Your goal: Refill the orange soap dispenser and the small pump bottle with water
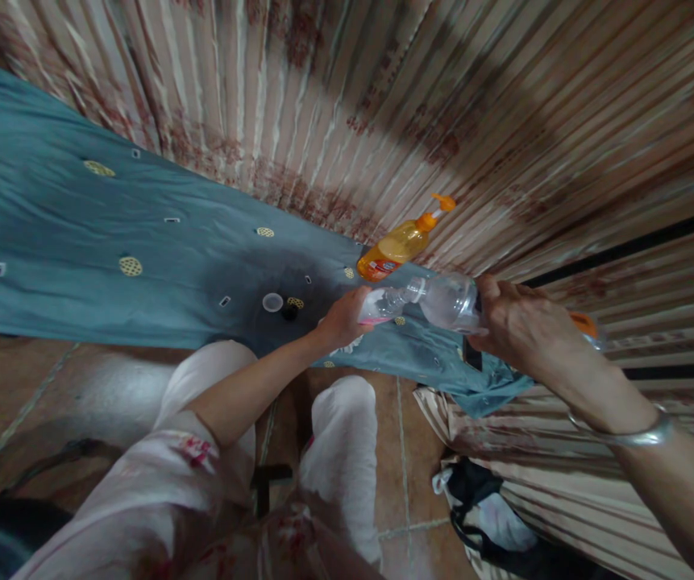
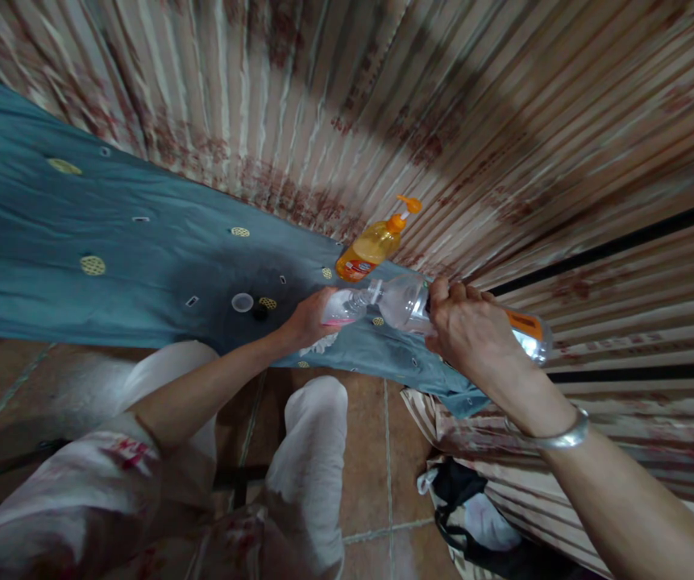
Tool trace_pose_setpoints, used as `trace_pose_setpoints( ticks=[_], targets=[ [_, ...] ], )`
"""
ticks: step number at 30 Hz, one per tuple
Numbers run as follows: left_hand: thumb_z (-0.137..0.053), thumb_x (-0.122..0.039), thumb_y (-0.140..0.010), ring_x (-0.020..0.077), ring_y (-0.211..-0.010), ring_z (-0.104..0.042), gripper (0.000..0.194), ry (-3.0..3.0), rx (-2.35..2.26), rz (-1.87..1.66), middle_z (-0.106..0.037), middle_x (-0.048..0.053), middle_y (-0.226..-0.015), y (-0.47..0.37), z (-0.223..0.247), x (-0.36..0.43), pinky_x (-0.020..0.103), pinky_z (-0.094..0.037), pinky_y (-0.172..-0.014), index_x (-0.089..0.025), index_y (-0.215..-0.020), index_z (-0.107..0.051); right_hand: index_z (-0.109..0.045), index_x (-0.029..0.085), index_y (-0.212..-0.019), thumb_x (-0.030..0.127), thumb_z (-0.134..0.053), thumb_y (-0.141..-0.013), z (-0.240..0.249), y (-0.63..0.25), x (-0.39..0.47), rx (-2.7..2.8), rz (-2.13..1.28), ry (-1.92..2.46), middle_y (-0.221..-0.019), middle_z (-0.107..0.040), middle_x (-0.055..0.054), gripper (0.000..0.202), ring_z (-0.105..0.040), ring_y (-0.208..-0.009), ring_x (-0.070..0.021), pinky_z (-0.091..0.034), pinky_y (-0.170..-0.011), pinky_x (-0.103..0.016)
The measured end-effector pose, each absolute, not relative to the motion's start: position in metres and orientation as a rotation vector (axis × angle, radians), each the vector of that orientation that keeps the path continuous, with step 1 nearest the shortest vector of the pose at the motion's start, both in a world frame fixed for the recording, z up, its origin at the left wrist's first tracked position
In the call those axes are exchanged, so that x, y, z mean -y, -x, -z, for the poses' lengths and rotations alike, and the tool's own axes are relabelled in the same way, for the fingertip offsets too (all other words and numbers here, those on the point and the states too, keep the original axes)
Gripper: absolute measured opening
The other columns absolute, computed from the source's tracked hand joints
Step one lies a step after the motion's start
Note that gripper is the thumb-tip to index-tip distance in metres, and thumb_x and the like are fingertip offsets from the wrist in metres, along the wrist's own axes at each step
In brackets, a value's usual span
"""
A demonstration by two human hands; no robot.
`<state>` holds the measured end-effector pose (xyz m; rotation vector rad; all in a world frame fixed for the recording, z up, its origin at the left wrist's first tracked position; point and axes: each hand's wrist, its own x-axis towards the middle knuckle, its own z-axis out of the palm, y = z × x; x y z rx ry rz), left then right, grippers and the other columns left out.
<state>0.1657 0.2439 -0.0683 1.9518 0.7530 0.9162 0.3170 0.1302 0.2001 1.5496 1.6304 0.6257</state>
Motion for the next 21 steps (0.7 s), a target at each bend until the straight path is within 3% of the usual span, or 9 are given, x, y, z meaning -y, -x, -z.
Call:
trace_pose_setpoints(
  ticks=[9,21],
  targets=[
    [-0.082,-0.021,-0.082,0.0353,-0.133,-0.075,0.064,-1.951,-0.729,-0.946,-0.077,0.015,-0.145,-0.165,0.069,-0.244,0.052,-0.061,-0.116,-0.021,-0.142,-0.062,-0.065,0.005,-0.119,0.027,-0.082,-0.094,-0.205,-0.311,-0.130,-1.598,-0.609,-1.571,-0.105,-0.079,-0.021,0.037,-0.083,-0.105,-0.0361,-0.059,-0.088,-0.037],
    [-0.082,-0.018,-0.081,0.0355,-0.135,-0.074,0.065,-1.952,-0.732,-0.914,-0.077,0.017,-0.145,-0.166,0.065,-0.243,0.050,-0.061,-0.117,-0.019,-0.142,-0.061,-0.063,0.010,-0.117,0.028,-0.084,-0.086,-0.201,-0.321,-0.130,-1.674,-0.667,-1.560,-0.104,-0.080,-0.020,0.042,-0.081,-0.100,-0.0362,-0.058,-0.085,-0.037]
  ],
)
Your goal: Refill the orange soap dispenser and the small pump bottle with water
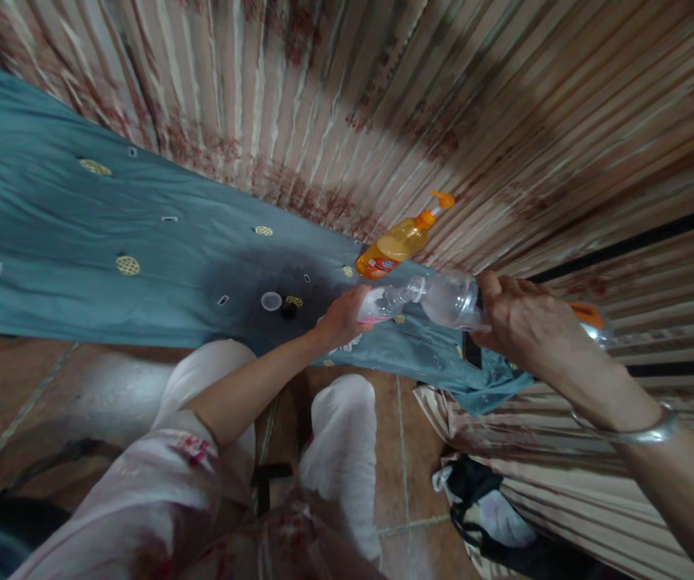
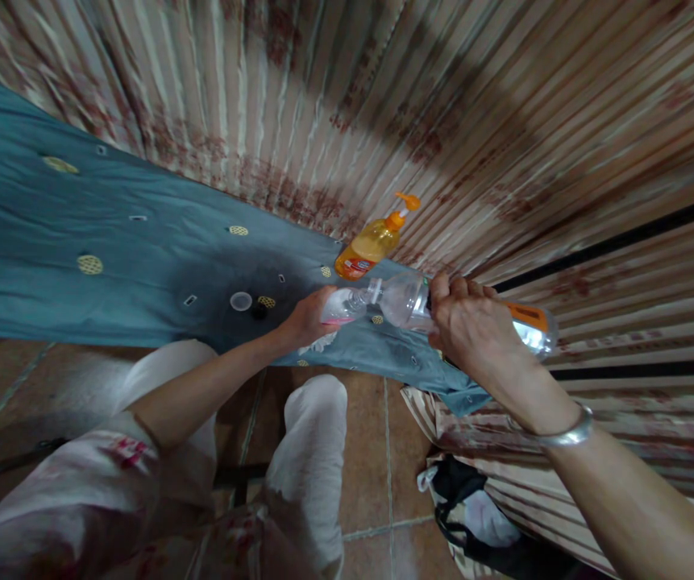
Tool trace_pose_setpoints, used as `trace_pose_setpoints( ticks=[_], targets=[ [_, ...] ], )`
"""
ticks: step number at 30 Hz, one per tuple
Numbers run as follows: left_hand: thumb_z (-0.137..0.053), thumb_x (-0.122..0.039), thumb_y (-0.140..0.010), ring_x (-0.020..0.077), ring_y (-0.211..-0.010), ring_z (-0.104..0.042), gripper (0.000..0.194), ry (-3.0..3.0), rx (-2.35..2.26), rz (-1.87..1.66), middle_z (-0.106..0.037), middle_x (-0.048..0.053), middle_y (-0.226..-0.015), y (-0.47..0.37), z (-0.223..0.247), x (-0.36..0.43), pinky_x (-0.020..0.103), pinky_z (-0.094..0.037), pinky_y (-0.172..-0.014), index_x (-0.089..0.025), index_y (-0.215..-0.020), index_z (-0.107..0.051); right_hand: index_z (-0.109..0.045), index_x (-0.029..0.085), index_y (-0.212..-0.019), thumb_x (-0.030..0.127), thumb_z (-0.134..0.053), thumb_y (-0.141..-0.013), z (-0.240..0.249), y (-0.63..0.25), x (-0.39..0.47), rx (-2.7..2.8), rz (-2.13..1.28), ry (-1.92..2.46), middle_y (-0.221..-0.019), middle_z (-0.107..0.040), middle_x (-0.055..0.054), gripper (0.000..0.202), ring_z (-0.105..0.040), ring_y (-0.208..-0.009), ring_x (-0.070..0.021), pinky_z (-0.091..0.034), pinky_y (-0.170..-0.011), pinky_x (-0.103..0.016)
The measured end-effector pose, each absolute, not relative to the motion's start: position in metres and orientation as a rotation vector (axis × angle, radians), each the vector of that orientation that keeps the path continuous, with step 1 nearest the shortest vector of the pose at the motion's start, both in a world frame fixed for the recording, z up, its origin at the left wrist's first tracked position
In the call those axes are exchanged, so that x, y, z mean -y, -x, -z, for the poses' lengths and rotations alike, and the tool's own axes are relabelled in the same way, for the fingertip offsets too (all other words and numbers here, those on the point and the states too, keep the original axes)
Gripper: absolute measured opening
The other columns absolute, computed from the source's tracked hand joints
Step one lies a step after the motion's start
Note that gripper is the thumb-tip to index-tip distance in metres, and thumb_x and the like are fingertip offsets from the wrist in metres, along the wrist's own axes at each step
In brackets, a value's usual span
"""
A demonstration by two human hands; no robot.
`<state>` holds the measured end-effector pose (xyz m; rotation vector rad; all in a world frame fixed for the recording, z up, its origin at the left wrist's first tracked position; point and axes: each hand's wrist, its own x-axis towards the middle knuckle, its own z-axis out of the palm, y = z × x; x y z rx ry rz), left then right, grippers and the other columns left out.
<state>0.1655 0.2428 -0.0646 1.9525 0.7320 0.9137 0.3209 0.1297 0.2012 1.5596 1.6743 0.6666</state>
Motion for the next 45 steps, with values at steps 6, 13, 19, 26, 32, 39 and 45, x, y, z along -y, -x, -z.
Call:
trace_pose_setpoints(
  ticks=[6,13,19,26,32,39,45],
  targets=[
    [-0.082,-0.019,-0.081,0.0354,-0.134,-0.075,0.065,-1.948,-0.729,-0.949,-0.078,0.015,-0.143,-0.166,0.068,-0.243,0.050,-0.062,-0.115,-0.020,-0.142,-0.061,-0.061,0.011,-0.118,0.028,-0.083,-0.086,-0.200,-0.327,-0.129,-1.714,-0.672,-1.538,-0.103,-0.079,-0.019,0.042,-0.080,-0.098,-0.0362,-0.057,-0.086,-0.037],
    [-0.083,-0.020,-0.082,0.0355,-0.132,-0.075,0.063,-1.959,-0.743,-0.940,-0.078,0.014,-0.141,-0.167,0.068,-0.244,0.050,-0.063,-0.114,-0.021,-0.141,-0.062,-0.062,0.011,-0.116,0.029,-0.082,-0.087,-0.199,-0.326,-0.128,-1.696,-0.698,-1.546,-0.101,-0.079,-0.020,0.039,-0.080,-0.097,-0.0358,-0.057,-0.086,-0.038],
    [-0.083,-0.021,-0.082,0.0355,-0.132,-0.075,0.062,-1.965,-0.739,-0.937,-0.078,0.015,-0.142,-0.167,0.068,-0.244,0.050,-0.063,-0.114,-0.021,-0.140,-0.061,-0.060,0.013,-0.116,0.025,-0.081,-0.086,-0.198,-0.331,-0.127,-1.767,-0.703,-1.523,-0.102,-0.079,-0.020,0.039,-0.078,-0.095,-0.0352,-0.056,-0.085,-0.038],
    [-0.083,-0.020,-0.081,0.0358,-0.134,-0.075,0.066,-1.954,-0.733,-0.933,-0.077,0.015,-0.145,-0.167,0.069,-0.244,0.049,-0.062,-0.114,-0.021,-0.143,-0.060,-0.060,0.014,-0.117,0.027,-0.081,-0.085,-0.195,-0.334,-0.126,-1.770,-0.750,-1.530,-0.098,-0.078,-0.018,0.040,-0.077,-0.091,-0.0339,-0.055,-0.081,-0.036],
    [-0.083,-0.020,-0.081,0.0362,-0.135,-0.074,0.066,-1.956,-0.745,-0.907,-0.076,0.017,-0.146,-0.166,0.065,-0.243,0.050,-0.061,-0.115,-0.019,-0.144,-0.060,-0.061,0.010,-0.119,0.028,-0.079,-0.088,-0.197,-0.331,-0.126,-1.729,-0.736,-1.516,-0.096,-0.077,-0.017,0.040,-0.079,-0.090,-0.0332,-0.053,-0.079,-0.035],
    [-0.084,-0.020,-0.080,0.0358,-0.132,-0.075,0.066,-1.954,-0.747,-0.933,-0.078,0.014,-0.142,-0.167,0.067,-0.243,0.049,-0.063,-0.113,-0.021,-0.143,-0.062,-0.062,0.014,-0.118,0.032,-0.077,-0.090,-0.198,-0.331,-0.126,-1.725,-0.746,-1.481,-0.094,-0.077,-0.016,0.036,-0.075,-0.084,-0.0312,-0.048,-0.071,-0.033],
    [-0.084,-0.019,-0.081,0.0358,-0.133,-0.075,0.065,-1.944,-0.740,-0.918,-0.078,0.015,-0.142,-0.167,0.066,-0.243,0.048,-0.062,-0.114,-0.019,-0.142,-0.061,-0.063,0.009,-0.120,0.032,-0.083,-0.088,-0.196,-0.326,-0.125,-1.702,-0.739,-1.506,-0.094,-0.077,-0.016,0.045,-0.077,-0.086,-0.0313,-0.051,-0.073,-0.034]
  ],
)
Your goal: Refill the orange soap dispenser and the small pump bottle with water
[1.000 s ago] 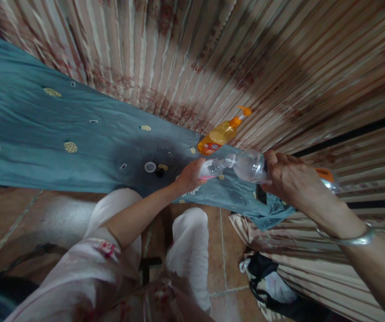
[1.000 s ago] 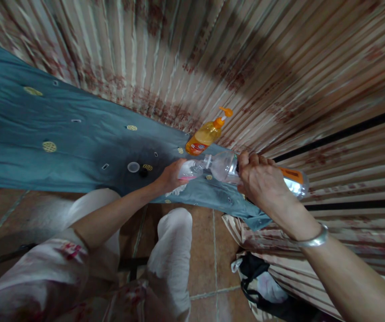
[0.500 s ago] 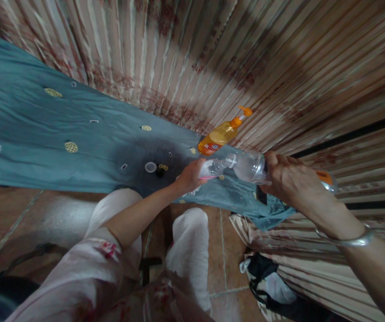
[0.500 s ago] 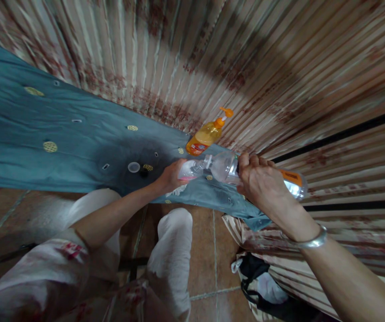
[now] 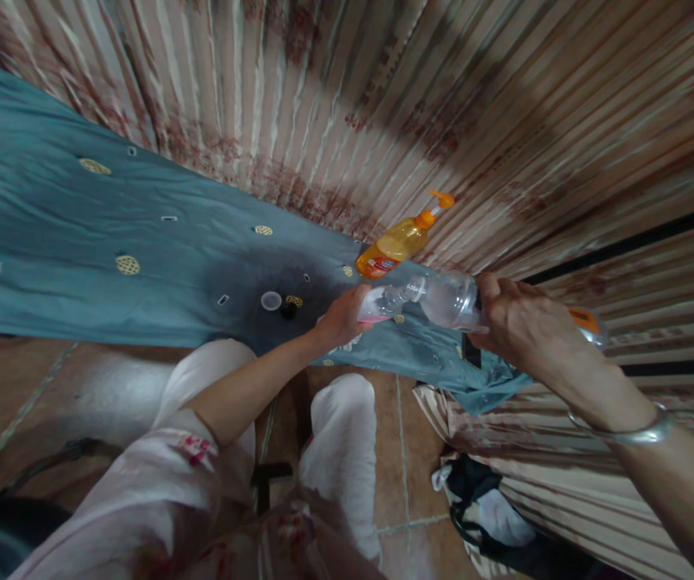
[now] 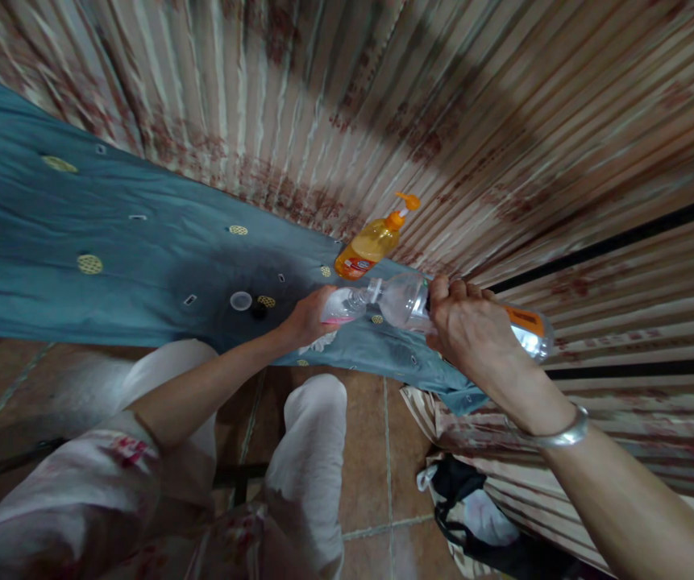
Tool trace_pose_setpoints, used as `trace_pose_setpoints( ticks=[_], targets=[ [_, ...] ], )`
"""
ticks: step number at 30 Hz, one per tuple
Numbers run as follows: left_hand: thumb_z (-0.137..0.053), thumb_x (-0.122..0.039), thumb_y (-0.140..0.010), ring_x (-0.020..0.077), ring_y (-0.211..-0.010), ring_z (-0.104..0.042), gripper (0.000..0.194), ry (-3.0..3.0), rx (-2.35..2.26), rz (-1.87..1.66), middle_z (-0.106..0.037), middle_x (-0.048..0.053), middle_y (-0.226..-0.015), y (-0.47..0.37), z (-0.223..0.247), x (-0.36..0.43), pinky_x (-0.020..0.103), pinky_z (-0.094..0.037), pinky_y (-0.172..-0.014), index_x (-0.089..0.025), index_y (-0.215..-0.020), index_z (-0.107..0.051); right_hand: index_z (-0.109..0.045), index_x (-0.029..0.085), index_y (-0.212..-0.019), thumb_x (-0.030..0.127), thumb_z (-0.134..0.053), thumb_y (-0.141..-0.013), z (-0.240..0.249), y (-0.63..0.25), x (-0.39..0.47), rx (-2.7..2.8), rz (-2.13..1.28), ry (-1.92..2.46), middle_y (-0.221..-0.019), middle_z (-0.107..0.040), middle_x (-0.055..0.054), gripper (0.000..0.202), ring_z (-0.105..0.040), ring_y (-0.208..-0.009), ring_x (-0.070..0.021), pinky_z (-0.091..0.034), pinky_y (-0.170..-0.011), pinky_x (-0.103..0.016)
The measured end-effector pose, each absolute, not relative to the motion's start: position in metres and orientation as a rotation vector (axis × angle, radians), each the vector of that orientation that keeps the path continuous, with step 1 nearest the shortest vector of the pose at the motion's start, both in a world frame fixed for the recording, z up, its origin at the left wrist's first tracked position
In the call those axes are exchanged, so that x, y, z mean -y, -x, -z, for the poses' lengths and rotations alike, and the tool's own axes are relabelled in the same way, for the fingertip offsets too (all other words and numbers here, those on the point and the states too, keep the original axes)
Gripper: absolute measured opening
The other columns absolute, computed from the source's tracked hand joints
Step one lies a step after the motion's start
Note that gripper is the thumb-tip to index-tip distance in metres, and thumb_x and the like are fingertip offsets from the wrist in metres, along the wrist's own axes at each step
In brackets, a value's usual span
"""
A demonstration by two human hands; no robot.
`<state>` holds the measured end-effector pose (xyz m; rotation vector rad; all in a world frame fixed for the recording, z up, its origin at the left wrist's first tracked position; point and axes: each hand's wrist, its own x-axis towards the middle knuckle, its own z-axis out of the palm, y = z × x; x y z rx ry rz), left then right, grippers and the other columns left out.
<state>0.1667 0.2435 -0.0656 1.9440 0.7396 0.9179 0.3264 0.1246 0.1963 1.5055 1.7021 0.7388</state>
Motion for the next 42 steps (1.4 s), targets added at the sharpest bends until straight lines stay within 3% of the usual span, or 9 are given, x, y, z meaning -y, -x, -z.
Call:
trace_pose_setpoints(
  ticks=[9,26,42],
  targets=[
    [-0.084,-0.020,-0.081,0.0355,-0.135,-0.075,0.065,-1.941,-0.743,-0.958,-0.078,0.015,-0.143,-0.168,0.067,-0.243,0.048,-0.062,-0.115,-0.020,-0.142,-0.063,-0.064,0.008,-0.118,0.031,-0.085,-0.086,-0.200,-0.319,-0.128,-1.660,-0.714,-1.530,-0.095,-0.078,-0.017,0.045,-0.078,-0.087,-0.0325,-0.050,-0.071,-0.034],
    [-0.083,-0.020,-0.081,0.0337,-0.132,-0.076,0.064,-1.936,-0.733,-0.957,-0.079,0.013,-0.142,-0.166,0.066,-0.243,0.046,-0.062,-0.114,-0.021,-0.142,-0.063,-0.066,0.005,-0.119,0.032,-0.081,-0.093,-0.203,-0.306,-0.127,-1.570,-0.656,-1.533,-0.100,-0.078,-0.020,0.040,-0.080,-0.095,-0.0332,-0.050,-0.078,-0.034],
    [-0.082,-0.012,-0.076,0.0356,-0.124,-0.077,0.060,-1.961,-0.786,-0.931,-0.079,0.012,-0.133,-0.159,0.064,-0.246,0.053,-0.065,-0.109,-0.021,-0.132,-0.063,-0.062,0.001,-0.126,0.025,-0.075,-0.092,-0.196,-0.307,-0.127,-1.625,-0.697,-1.560,-0.103,-0.077,-0.025,0.044,-0.075,-0.093,-0.0354,-0.040,-0.075,-0.034]
  ],
)
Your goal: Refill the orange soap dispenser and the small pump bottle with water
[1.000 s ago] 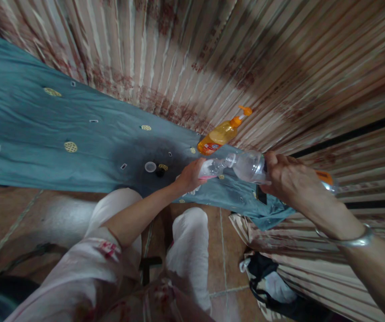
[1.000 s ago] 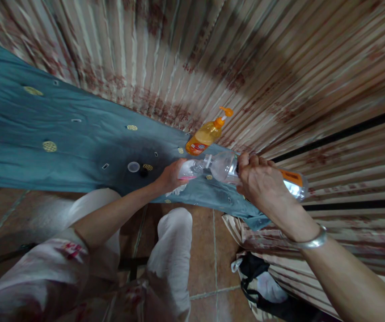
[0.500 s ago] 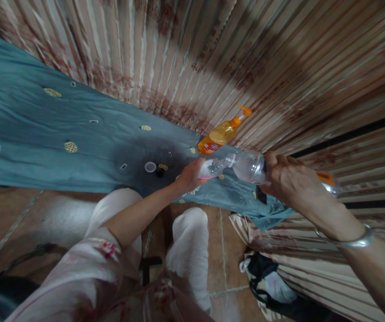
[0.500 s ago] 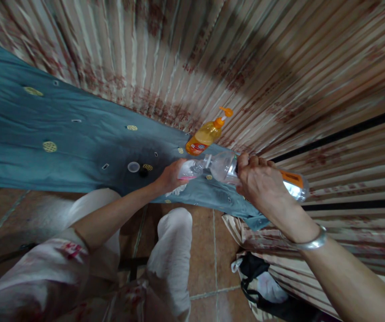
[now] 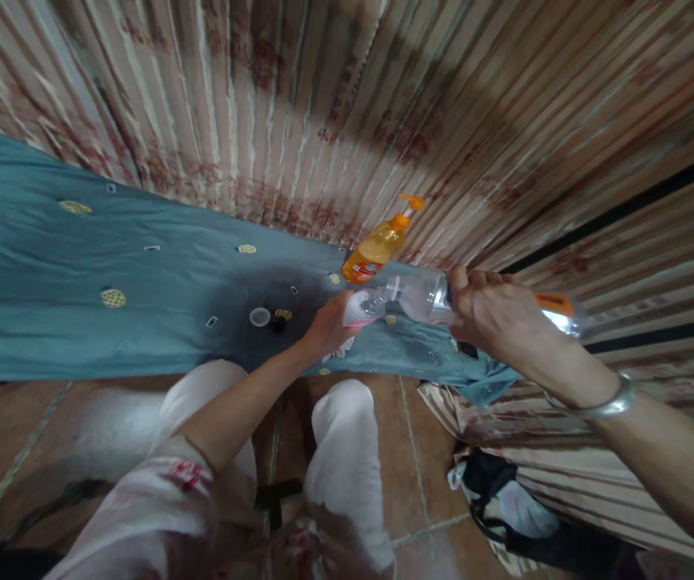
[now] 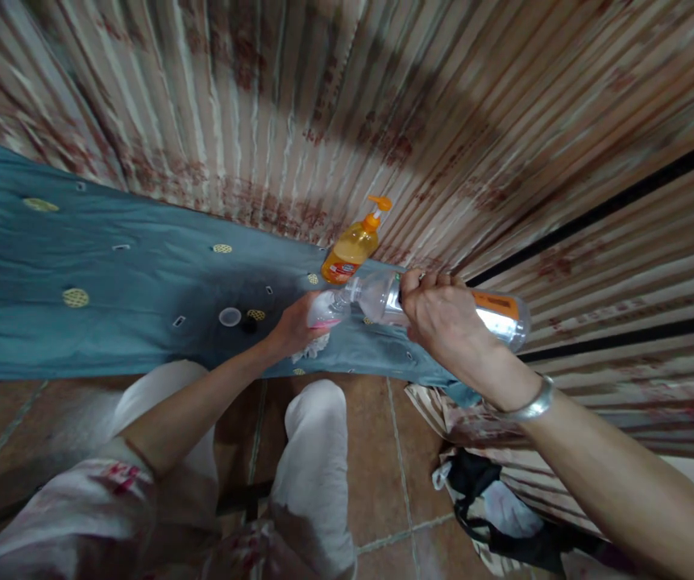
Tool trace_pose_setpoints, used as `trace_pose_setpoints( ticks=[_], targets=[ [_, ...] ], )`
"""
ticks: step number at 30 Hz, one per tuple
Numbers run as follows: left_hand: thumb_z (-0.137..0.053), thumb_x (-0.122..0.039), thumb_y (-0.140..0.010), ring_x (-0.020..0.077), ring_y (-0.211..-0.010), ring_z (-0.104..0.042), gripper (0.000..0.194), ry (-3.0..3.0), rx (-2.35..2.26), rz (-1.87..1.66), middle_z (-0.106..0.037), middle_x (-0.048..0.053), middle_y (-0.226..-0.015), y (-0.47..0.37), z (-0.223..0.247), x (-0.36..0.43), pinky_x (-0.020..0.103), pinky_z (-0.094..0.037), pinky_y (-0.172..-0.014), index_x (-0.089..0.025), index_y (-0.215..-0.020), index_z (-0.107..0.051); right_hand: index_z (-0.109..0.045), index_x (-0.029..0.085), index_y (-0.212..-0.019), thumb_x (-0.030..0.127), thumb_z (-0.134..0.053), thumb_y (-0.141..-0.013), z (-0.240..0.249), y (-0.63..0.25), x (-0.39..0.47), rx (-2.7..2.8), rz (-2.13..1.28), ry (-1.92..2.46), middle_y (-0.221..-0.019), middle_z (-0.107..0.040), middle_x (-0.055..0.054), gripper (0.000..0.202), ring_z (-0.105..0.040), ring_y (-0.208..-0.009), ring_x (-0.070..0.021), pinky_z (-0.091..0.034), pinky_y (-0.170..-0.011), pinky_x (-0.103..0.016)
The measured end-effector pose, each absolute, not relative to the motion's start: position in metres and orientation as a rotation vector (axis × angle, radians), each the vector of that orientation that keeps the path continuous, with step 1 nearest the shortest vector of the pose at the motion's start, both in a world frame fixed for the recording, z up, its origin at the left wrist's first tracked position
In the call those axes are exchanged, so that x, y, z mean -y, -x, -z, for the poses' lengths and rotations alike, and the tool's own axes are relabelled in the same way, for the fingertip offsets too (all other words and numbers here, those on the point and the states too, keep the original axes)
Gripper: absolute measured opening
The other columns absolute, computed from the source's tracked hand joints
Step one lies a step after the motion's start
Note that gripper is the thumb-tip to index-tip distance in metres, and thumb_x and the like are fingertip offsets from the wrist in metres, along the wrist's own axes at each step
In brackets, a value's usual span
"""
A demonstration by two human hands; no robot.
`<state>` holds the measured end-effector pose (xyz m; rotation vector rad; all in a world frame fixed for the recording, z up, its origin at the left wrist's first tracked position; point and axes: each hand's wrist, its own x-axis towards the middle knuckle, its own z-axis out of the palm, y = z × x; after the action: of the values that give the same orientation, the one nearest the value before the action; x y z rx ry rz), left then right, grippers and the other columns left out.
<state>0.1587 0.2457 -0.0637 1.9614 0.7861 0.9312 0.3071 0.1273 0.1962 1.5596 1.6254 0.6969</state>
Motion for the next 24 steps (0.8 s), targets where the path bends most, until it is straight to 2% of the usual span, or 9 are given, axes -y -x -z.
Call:
trace_pose_setpoints(
  ticks=[4,8,15,24],
  targets=[
    [-0.082,-0.013,-0.077,0.0354,-0.119,-0.079,0.056,-1.961,-0.790,-0.939,-0.080,0.010,-0.128,-0.155,0.059,-0.247,0.052,-0.066,-0.107,-0.023,-0.129,-0.064,-0.060,-0.001,-0.131,0.021,-0.070,-0.093,-0.193,-0.308,-0.129,-1.660,-0.687,-1.558,-0.101,-0.077,-0.026,0.045,-0.074,-0.092,-0.0361,-0.037,-0.073,-0.035],
    [-0.085,-0.014,-0.074,0.0365,-0.120,-0.078,0.061,-1.945,-0.801,-0.942,-0.081,0.009,-0.127,-0.152,0.057,-0.249,0.052,-0.066,-0.108,-0.024,-0.131,-0.064,-0.059,-0.004,-0.132,0.016,-0.070,-0.090,-0.196,-0.303,-0.130,-1.642,-0.639,-1.612,-0.106,-0.077,-0.028,0.048,-0.076,-0.097,-0.0374,-0.038,-0.074,-0.036],
    [-0.088,-0.020,-0.074,0.0374,-0.125,-0.078,0.063,-1.929,-0.815,-0.909,-0.082,0.006,-0.127,-0.150,0.056,-0.254,0.050,-0.065,-0.112,-0.030,-0.132,-0.065,-0.058,-0.002,-0.132,0.015,-0.070,-0.090,-0.193,-0.304,-0.129,-1.663,-0.652,-1.635,-0.108,-0.078,-0.029,0.047,-0.076,-0.098,-0.0380,-0.041,-0.076,-0.036],
    [-0.090,-0.024,-0.074,0.0376,-0.124,-0.078,0.066,-1.933,-0.841,-0.893,-0.082,0.007,-0.128,-0.148,0.057,-0.258,0.050,-0.066,-0.110,-0.028,-0.135,-0.066,-0.059,-0.003,-0.133,0.011,-0.063,-0.094,-0.194,-0.298,-0.131,-1.659,-0.624,-1.699,-0.116,-0.078,-0.032,0.042,-0.076,-0.101,-0.0338,-0.040,-0.079,-0.035]
  ],
)
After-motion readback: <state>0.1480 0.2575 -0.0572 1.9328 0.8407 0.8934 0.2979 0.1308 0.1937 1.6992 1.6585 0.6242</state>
